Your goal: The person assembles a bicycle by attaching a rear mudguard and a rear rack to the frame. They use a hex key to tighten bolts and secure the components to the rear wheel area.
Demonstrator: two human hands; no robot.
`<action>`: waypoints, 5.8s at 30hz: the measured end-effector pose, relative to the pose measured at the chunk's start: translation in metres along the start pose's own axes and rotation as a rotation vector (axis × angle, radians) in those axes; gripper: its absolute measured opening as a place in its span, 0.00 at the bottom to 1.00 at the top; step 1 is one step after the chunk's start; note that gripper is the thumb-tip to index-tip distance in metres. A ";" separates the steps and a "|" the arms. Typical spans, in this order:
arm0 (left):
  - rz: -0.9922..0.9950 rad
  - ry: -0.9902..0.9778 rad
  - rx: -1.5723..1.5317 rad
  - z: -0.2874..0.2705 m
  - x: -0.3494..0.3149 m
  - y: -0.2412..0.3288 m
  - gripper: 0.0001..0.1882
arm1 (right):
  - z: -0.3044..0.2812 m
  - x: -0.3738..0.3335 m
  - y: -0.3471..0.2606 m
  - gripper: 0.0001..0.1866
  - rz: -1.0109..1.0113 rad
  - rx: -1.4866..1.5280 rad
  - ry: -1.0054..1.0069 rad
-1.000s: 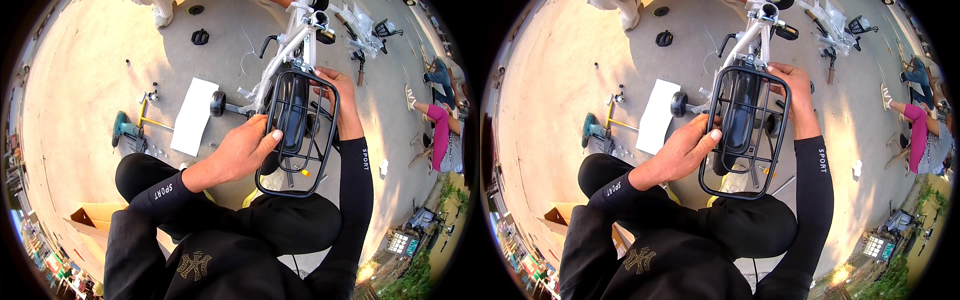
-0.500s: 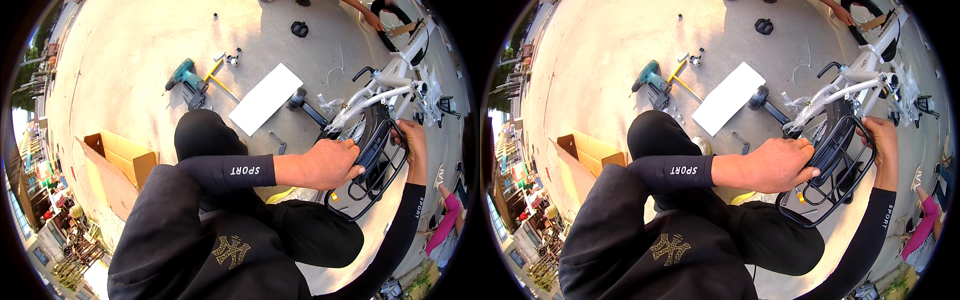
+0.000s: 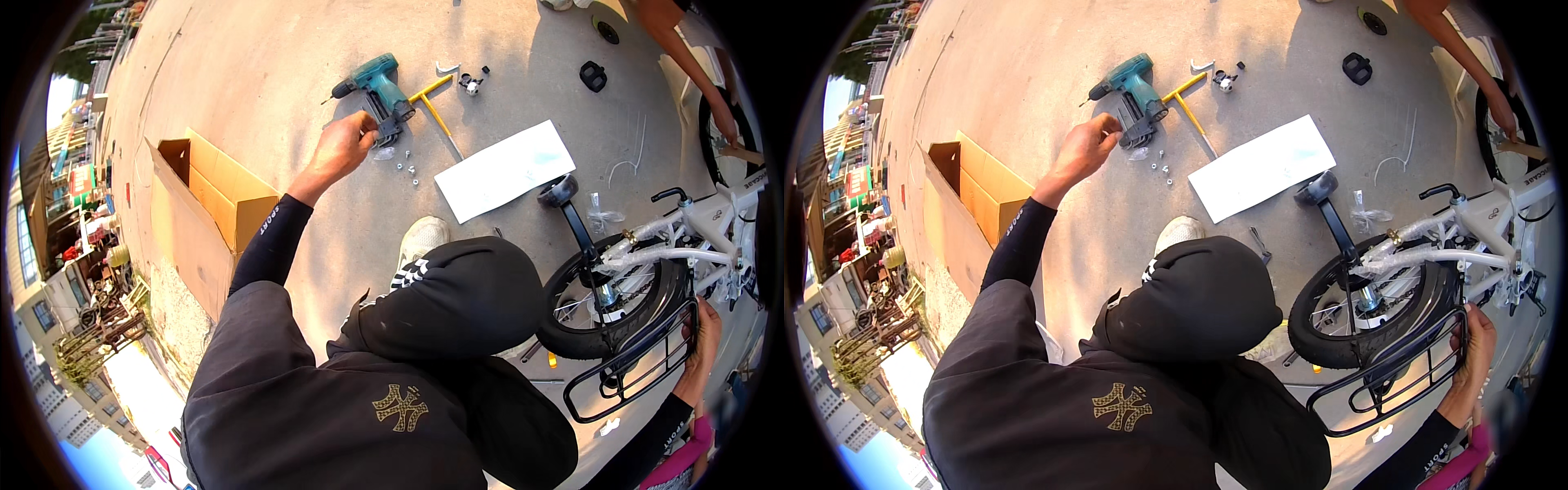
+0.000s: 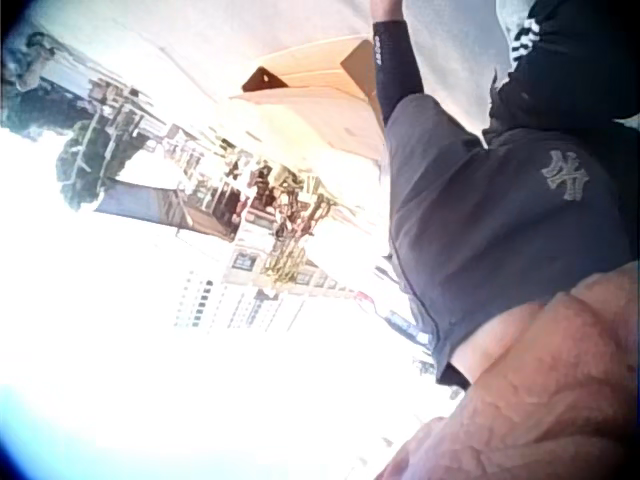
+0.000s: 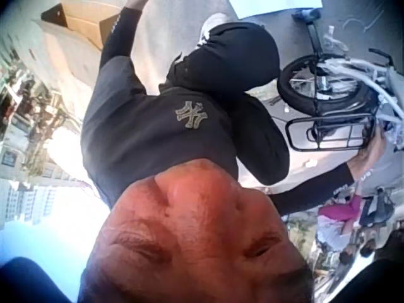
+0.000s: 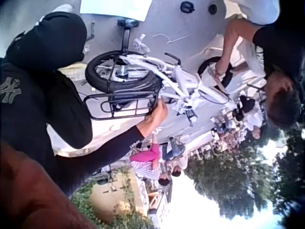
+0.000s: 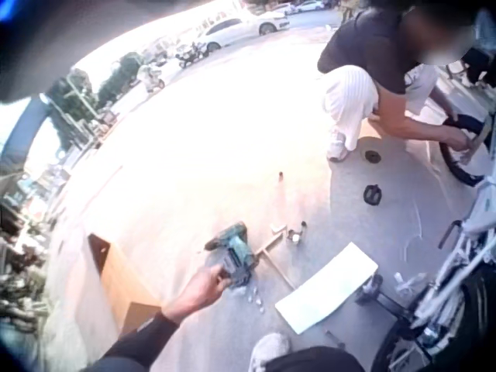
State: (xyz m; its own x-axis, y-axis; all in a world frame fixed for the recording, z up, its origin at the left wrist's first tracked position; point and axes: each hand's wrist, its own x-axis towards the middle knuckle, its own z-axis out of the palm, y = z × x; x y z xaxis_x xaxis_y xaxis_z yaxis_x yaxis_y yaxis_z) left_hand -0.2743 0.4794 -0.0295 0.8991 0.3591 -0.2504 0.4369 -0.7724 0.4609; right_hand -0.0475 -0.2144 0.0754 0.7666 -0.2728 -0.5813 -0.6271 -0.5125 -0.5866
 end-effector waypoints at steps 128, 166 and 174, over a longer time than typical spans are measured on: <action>1.171 -0.402 0.195 0.144 0.045 0.536 0.10 | 0.053 -0.036 -0.004 0.09 -0.119 0.661 -0.079; 1.218 -0.332 0.292 0.146 0.048 0.540 0.08 | 0.052 -0.034 -0.007 0.09 -0.110 0.614 -0.066; 1.209 -0.342 0.364 0.144 0.048 0.544 0.10 | 0.053 -0.033 -0.006 0.08 -0.112 0.605 -0.054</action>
State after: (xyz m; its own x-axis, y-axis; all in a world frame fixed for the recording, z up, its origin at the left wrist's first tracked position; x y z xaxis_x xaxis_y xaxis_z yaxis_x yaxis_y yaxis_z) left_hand 0.0025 0.0003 0.0865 0.6390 -0.7661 -0.0695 -0.7179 -0.6264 0.3039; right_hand -0.0763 -0.1592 0.0686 0.8344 -0.1938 -0.5159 -0.5221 0.0214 -0.8526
